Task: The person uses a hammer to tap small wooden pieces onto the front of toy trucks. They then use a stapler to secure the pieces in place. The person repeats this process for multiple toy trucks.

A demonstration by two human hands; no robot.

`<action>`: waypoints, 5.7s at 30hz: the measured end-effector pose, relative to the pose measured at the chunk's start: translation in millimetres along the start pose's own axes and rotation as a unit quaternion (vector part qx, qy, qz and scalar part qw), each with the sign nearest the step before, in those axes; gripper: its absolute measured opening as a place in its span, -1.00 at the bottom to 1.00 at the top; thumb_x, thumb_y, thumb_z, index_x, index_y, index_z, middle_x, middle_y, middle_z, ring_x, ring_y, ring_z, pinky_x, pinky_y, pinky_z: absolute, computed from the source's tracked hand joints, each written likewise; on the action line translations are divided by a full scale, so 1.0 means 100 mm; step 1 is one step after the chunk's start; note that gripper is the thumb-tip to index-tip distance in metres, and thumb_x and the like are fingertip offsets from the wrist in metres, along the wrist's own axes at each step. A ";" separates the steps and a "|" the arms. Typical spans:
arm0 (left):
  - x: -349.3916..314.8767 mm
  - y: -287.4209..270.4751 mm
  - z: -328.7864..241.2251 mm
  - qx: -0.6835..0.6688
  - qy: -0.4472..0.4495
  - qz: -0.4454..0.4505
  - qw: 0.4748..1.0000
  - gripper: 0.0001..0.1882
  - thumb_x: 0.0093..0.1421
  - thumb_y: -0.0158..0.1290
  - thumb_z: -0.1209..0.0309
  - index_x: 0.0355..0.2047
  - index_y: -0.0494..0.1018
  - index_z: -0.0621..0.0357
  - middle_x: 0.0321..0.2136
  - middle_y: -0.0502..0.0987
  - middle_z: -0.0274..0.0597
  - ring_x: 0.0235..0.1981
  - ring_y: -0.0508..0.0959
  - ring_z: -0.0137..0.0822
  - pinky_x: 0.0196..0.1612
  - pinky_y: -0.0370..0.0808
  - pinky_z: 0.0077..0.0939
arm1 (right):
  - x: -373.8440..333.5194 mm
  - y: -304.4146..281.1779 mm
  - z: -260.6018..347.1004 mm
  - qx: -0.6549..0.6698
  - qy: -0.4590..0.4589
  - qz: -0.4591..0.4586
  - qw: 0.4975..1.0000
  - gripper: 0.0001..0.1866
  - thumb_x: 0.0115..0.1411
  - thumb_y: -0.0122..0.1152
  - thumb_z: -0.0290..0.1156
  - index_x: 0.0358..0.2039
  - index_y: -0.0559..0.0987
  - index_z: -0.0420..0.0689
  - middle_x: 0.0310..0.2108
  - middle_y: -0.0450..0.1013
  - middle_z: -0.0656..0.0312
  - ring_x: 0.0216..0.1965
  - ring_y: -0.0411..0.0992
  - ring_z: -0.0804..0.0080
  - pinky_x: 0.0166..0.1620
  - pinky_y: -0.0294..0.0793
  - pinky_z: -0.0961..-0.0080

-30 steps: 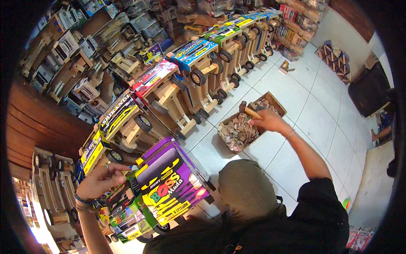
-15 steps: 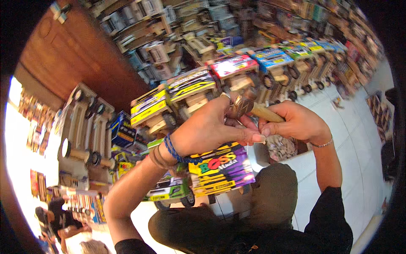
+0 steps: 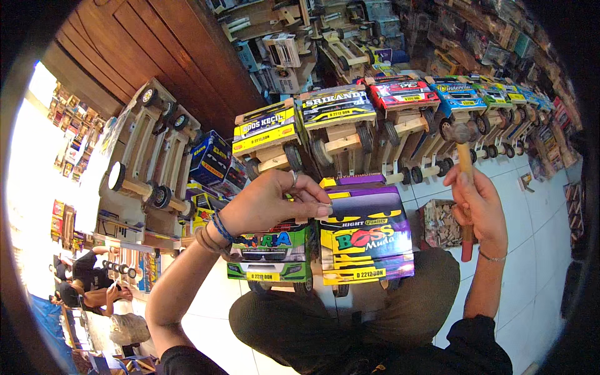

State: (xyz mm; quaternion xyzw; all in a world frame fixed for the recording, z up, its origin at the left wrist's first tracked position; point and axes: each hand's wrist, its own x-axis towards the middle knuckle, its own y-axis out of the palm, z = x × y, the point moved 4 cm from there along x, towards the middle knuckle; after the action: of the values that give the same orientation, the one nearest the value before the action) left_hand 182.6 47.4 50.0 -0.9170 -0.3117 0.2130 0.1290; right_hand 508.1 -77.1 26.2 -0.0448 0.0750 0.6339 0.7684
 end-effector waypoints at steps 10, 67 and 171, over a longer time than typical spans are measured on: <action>0.13 0.02 0.10 0.146 0.053 0.056 0.986 -0.78 0.30 0.24 0.27 -0.23 0.65 0.17 -0.38 0.68 -0.36 -0.35 0.56 -0.55 -0.23 0.50 -0.56 | -0.24 -0.33 -0.15 0.018 -0.125 -0.243 0.962 -0.64 0.46 0.00 -0.25 0.17 0.44 -0.10 -0.51 0.12 0.51 -0.56 -0.03 0.85 -0.67 0.01 0.83; 0.20 0.04 0.33 0.035 0.075 0.094 0.992 -0.77 0.24 0.30 0.28 -0.28 0.67 0.22 -0.43 0.70 -0.34 -0.39 0.59 -0.64 -0.28 0.51 -0.67 | -0.83 0.59 0.12 -0.540 -0.175 0.172 0.805 -0.30 0.20 0.33 -0.55 0.36 0.41 0.07 -0.53 0.42 0.21 -0.60 0.41 0.33 -0.53 0.49 0.34; 0.25 0.17 0.07 0.067 -0.082 0.013 0.994 -0.83 0.38 0.14 0.40 -0.05 0.54 0.11 -0.43 0.45 -0.53 -0.57 0.24 -0.70 -0.53 0.14 -0.70 | -0.09 -3.50 -2.77 -0.496 0.142 -0.313 0.797 -0.68 0.12 0.30 -0.11 -0.22 0.65 -0.04 -0.31 0.62 -0.06 -0.22 0.58 -0.09 -0.12 0.56 0.07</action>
State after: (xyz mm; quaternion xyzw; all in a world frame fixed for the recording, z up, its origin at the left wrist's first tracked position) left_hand 206.0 50.7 29.4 -0.8896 -0.2944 0.3095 0.1617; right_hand 833.4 -198.2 -254.5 -0.5307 -0.1598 0.2955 0.7781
